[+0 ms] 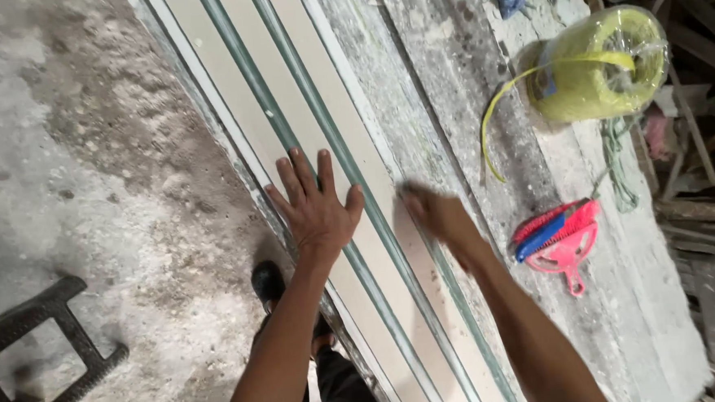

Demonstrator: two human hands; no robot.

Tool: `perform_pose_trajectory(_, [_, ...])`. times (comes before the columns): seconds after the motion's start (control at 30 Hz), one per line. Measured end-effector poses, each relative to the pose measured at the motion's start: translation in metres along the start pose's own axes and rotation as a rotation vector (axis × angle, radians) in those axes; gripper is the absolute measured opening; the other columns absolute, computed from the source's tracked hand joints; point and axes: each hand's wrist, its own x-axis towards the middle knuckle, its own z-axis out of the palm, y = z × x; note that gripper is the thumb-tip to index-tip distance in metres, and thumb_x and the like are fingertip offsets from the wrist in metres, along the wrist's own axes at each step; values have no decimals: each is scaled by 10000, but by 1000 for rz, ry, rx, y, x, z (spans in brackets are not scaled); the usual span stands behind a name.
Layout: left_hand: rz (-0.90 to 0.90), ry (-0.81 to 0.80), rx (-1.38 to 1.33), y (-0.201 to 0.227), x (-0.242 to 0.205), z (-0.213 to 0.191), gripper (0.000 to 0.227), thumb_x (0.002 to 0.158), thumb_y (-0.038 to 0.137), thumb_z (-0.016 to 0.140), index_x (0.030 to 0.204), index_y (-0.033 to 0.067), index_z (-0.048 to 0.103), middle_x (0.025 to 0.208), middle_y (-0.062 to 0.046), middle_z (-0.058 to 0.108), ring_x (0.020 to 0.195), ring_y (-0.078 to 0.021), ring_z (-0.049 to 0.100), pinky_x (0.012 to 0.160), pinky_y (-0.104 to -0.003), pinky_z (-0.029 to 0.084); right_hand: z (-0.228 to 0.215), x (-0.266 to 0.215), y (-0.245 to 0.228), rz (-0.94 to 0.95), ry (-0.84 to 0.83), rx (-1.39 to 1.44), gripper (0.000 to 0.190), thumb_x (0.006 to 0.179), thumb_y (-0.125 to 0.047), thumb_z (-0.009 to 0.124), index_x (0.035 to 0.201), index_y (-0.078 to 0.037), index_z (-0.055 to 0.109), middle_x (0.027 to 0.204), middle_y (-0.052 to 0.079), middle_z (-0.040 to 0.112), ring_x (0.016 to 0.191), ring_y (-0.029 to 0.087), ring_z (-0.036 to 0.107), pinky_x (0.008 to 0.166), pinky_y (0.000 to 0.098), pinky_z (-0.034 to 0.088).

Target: Scraping excess material from the edges and grooves of a plaster panel using a small scraper tool.

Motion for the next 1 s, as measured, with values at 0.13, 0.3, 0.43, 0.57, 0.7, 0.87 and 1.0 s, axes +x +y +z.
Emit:
perform_pose_trajectory(0.13, [-16,-37,8,-4,9,-8,832,1001,648,290,1647,133,189,1684,-283,-2,1548,-470,-64,1142,-737,-78,-25,63,-44,-96,46,174,453,1057,-405,519,1429,-161,605,932,219,749,777,333,739,720,467,605])
perform_pose_trajectory(0.3, [-41,-108,-22,-4,6,-2,855,984,668,280,1644,142,146,1681,-278,-12,1548,-462,-57,1147,-726,-82,26,-24,37,-154,139,49,494,1006,-431,538,1417,-171,624,775,190,725,602,325,736,605,465,587])
perform_pose_trajectory(0.43, [-14,-17,-21,-4,1,4,832,1028,640,257,1677,130,142,1689,-303,-8,1564,-473,-48,1155,-740,-88,44,-66,61,-73,54,-75,506,1006,-422,505,1451,-183,533,690,175,738,575,296,731,550,450,573])
perform_pose_trajectory(0.57, [-34,-54,0,-3,8,-5,822,1012,657,260,1643,138,167,1680,-301,4,1550,-468,-47,1135,-741,-87,12,15,2,-159,13,-89,384,1055,-405,478,1318,-153,604,673,178,719,512,333,699,486,472,557])
perform_pose_trajectory(0.7, [-24,-41,-101,-1,-3,-7,845,967,663,274,1629,144,195,1670,-262,10,1530,-452,-46,1134,-717,-82,-12,66,-37,-354,188,-117,325,1027,-374,564,1233,-146,671,792,202,727,669,396,690,576,524,546])
perform_pose_trajectory(0.87, [-6,-58,-89,-5,4,-7,840,1005,661,293,1648,127,208,1680,-287,-14,1552,-455,-60,1153,-730,-74,13,-11,-4,-153,128,-108,449,1000,-423,553,1398,-217,584,777,214,711,701,401,703,645,535,539])
perform_pose_trajectory(1.0, [-22,-39,-36,-3,0,4,823,1022,640,296,1650,115,214,1684,-287,-14,1553,-464,-61,1146,-740,-68,27,-50,25,-70,73,-67,458,960,-408,544,1380,-231,585,740,169,722,664,365,727,621,518,554])
